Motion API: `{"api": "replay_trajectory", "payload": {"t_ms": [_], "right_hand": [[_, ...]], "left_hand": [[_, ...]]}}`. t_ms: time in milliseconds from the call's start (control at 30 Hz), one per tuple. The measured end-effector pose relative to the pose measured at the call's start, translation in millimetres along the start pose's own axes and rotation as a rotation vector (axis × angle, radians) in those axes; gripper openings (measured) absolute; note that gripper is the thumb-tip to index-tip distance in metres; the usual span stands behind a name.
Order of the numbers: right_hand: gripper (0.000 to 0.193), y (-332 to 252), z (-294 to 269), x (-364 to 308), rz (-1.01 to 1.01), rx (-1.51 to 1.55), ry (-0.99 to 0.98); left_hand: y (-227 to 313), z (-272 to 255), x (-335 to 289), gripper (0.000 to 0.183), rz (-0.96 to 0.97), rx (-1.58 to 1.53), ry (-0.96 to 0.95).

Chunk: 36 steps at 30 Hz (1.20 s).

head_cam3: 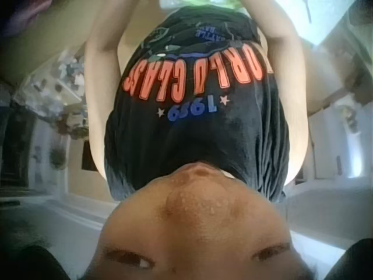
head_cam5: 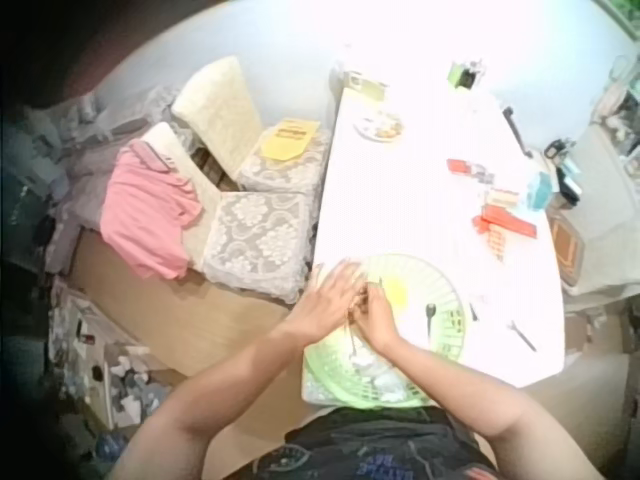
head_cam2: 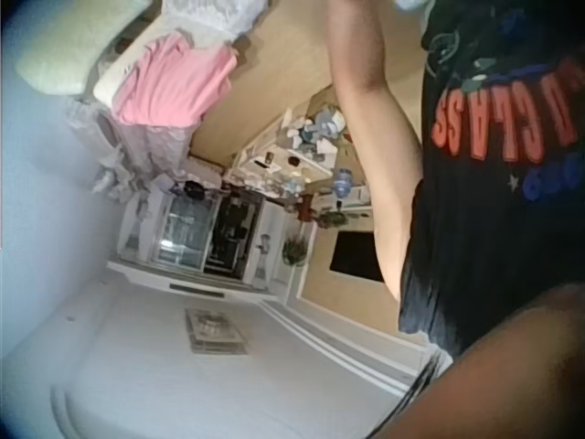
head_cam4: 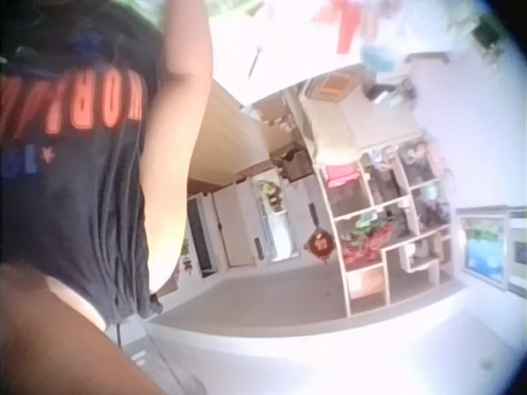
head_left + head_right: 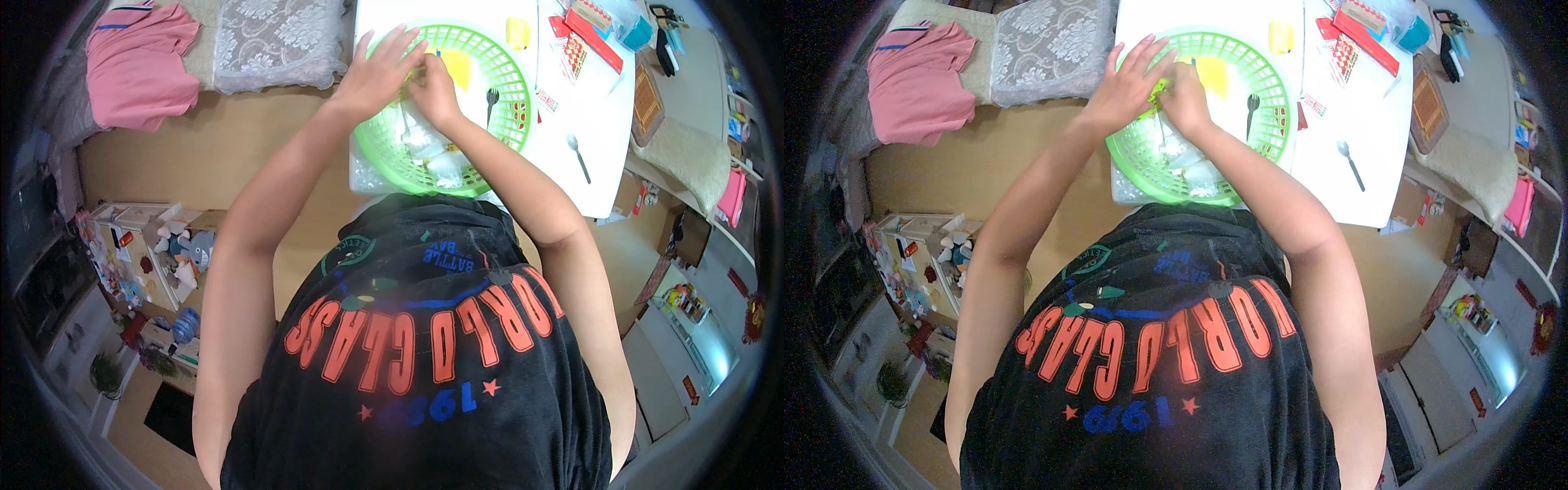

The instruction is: The person organizes various small items in a green plastic basket, including boxes, packets, and small cups, by hand.

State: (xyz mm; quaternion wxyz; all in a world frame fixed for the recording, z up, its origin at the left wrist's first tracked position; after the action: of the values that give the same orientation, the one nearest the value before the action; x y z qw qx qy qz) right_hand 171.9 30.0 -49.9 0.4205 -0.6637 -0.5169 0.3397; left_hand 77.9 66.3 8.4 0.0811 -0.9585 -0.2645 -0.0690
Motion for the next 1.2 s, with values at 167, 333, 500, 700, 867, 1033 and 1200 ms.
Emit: {"api": "replay_trajectory", "payload": {"t_ms": [167, 333, 500, 700, 867, 1033, 1200], "right_hand": [[0.032, 21.4, -8.1, -5.5, 0.167, 0.116, -0.027], [0.018, 19.0, 1.5, -6.0, 0.186, 0.115, 0.004], [0.015, 29.4, -9.2, -4.4, 0.239, 0.176, 0.097], [0.014, 20.0, -40.0, -14.4, 0.262, 0.276, 0.082], [0.024, -36.7, -111.9, -31.6, -0.187, -0.099, 0.065], [0.055, -26.3, -181.0, -56.5, -0.328, -0.721, 0.433], [0.051, 64.0, -180.5, -71.5, 0.329, -0.058, 0.14]], "left_hand": [[-5.7, 7.4, -4.2, 0.072, 0.017, -0.108, -0.09], [7.8, 15.3, -0.2, 0.062, 0.094, 0.07, -0.053], [25.4, 25.5, 3.0, 0.062, 0.159, 0.114, -0.198], [26.7, 31.9, 5.5, 0.064, 0.169, 0.168, -0.251], [46.2, 48.3, -10.9, 0.047, 0.447, 0.123, -0.13], [42.4, 24.1, -7.0, 0.037, 0.42, -0.014, -0.044], [38.9, 20.0, 1.4, 0.014, 0.464, 0.15, -0.079]]}}
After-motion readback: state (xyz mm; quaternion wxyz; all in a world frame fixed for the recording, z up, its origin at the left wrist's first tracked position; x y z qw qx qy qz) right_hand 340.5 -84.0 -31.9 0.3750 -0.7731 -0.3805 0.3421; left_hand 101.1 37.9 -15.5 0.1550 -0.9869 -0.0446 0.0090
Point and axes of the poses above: each hand's wrist, its own x-axis towards the middle knuckle, its own z-axis out of the palm, y = z × x, the point moved 8 cm from there along x, towards the middle knuckle, and after that the axes turned 10 degrees about x, right-handed, at the moved point
